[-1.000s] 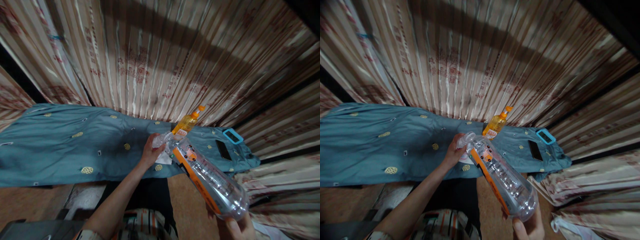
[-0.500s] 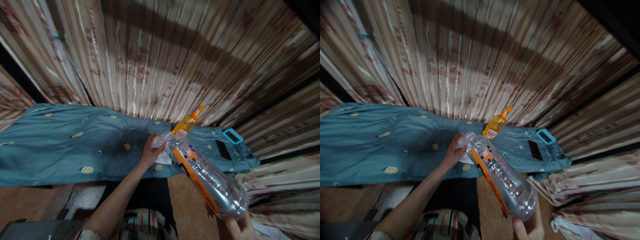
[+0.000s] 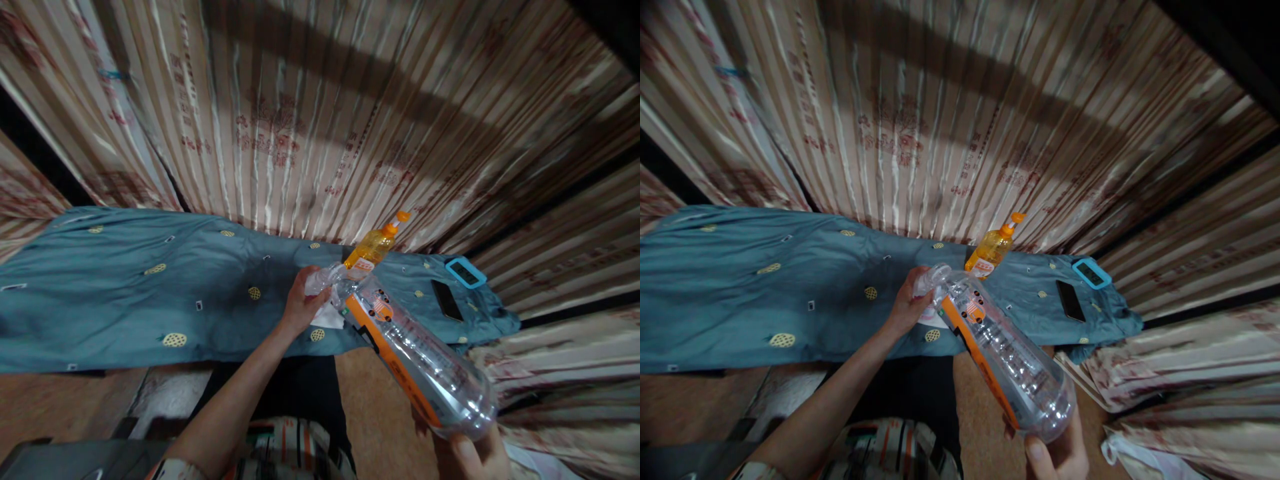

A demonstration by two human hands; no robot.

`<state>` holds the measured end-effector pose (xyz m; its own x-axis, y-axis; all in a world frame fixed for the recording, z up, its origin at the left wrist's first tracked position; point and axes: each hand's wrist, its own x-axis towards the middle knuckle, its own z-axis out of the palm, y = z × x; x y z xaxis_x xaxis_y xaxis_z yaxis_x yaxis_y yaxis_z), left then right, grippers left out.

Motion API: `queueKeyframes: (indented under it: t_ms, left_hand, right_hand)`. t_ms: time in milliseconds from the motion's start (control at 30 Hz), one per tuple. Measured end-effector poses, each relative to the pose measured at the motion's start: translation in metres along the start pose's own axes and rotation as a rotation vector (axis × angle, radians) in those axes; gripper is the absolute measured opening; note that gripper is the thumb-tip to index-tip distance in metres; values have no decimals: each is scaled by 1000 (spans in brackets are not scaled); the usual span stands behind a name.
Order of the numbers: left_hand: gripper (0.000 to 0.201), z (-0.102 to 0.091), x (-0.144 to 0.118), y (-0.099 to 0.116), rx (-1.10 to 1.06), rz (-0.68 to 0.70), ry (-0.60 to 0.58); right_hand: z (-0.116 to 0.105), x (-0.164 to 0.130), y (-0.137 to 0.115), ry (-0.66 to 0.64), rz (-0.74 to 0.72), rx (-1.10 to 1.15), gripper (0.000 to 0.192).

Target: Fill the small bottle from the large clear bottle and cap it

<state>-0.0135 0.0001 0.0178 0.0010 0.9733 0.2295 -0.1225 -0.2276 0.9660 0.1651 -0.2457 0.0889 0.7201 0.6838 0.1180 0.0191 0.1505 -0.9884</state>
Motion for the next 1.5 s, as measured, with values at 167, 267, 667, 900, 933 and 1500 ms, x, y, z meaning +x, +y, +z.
queueKeyframes:
  t_ms: [167,267,667,900,933,1500]
  left_hand:
    - [48,1,0,1,-14,5,9]
    - [48,1,0,1,-14,6,3]
    - [47,-1,0,1,-15,-1,-16]
    - [47,1,0,-2,-5,4,2]
    - [48,1,0,-2,-7,2,0]
    - [47,0,-1,-2,1,21,-5]
  right_hand:
    - [3,0,-1,9,6,38,82]
    - [0,0,1,7,-5,8,81]
    - [-3,-1,2,25,-4,-50,82]
    - [-2,-1,1,-4,-1,-36,80]
    - [-3,-1,2,-12,-1,-30,80]
    - [-5,1,5,-23,-31,-11,75]
